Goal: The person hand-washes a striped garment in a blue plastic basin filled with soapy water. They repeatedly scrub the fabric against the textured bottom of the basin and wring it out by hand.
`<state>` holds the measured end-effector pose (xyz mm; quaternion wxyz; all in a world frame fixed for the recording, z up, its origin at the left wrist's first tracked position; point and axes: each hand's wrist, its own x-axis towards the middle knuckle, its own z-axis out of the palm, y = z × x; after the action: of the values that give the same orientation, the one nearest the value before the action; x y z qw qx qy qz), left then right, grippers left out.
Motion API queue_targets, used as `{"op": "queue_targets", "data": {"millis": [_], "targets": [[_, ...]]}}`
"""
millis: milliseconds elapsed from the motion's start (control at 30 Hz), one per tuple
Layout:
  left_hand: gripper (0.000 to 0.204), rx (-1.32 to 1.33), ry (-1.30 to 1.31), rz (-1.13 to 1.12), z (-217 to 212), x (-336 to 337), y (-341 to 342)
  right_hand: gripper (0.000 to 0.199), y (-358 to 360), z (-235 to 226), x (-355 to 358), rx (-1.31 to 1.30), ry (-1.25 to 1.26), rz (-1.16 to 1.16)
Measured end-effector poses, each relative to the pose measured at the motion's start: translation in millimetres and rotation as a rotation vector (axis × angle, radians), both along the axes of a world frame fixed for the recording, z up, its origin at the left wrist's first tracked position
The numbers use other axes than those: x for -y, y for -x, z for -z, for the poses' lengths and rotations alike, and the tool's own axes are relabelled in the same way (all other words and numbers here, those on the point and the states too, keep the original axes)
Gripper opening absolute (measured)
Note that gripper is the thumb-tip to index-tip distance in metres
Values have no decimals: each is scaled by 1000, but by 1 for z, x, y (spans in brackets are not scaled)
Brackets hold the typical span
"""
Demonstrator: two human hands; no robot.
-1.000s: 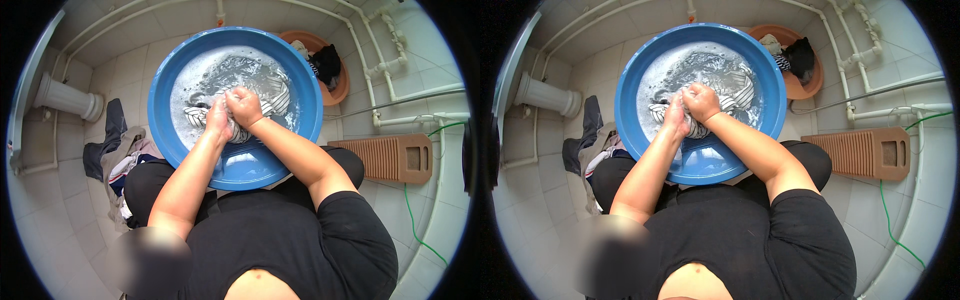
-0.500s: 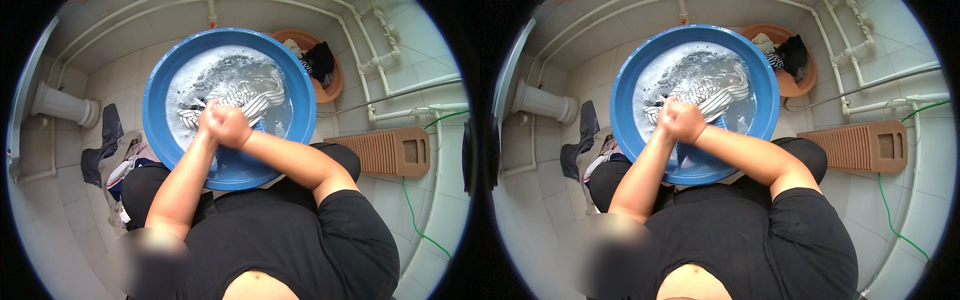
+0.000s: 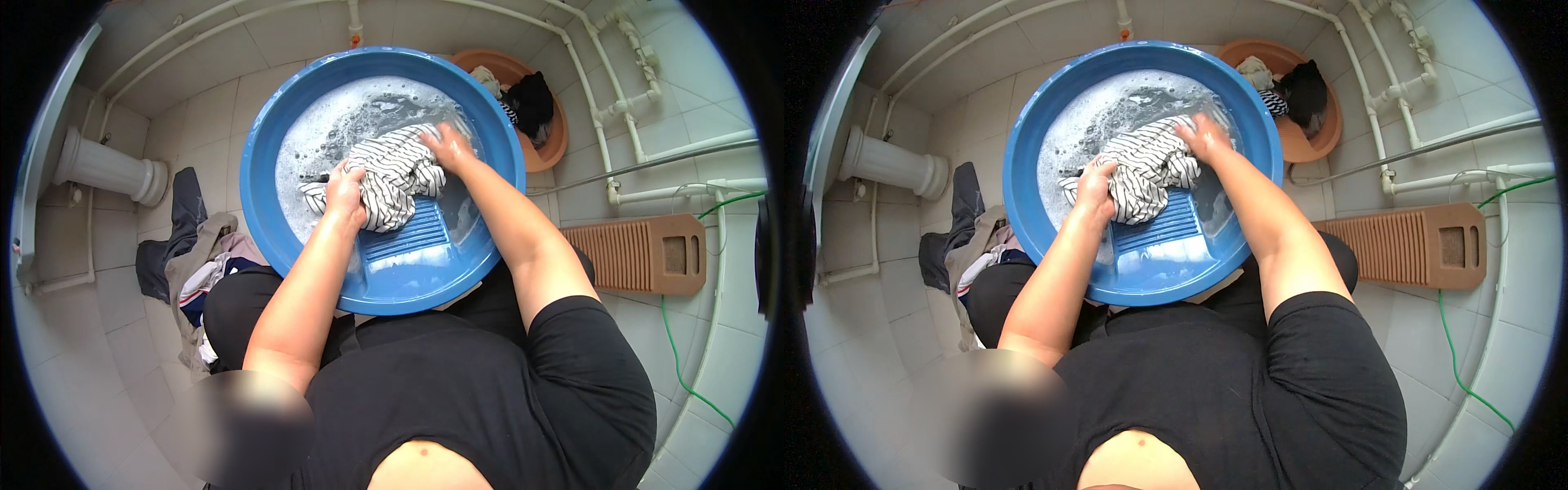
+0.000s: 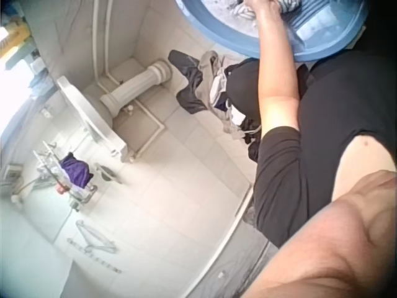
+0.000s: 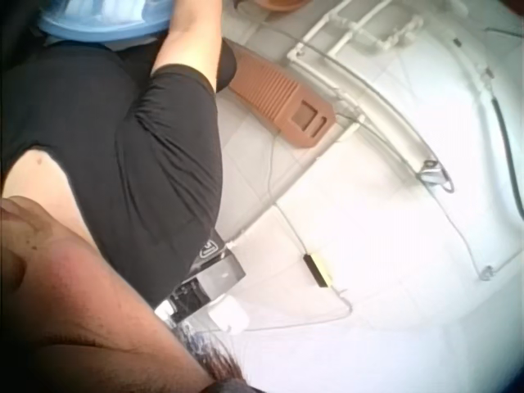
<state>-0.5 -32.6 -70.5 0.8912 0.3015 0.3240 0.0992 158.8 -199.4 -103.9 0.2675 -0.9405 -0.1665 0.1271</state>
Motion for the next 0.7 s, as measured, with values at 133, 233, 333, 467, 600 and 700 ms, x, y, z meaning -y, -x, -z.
{"op": "queue_targets", "data": {"millis": [133, 233, 333, 467, 600, 700], "targets": [[48, -74, -31, 20, -7, 6, -2, 54, -19, 41, 12, -243, 370, -74], [44, -29, -8, 20, -12, 4, 0, 45, 2, 3, -6, -12, 321, -93], [37, 84, 73, -2, -5, 6, -3, 33, 21, -22, -14, 383, -106, -301], [42, 112, 191, 21, -13, 0, 0, 17, 89, -55, -57, 160, -687, -498], [40, 493, 377, 478, 45, -38, 12, 13, 157, -93, -71, 260, -772, -562], [35, -55, 216, 101, -69, 12, 18, 16, 158, -95, -67, 402, -739, -664]]}}
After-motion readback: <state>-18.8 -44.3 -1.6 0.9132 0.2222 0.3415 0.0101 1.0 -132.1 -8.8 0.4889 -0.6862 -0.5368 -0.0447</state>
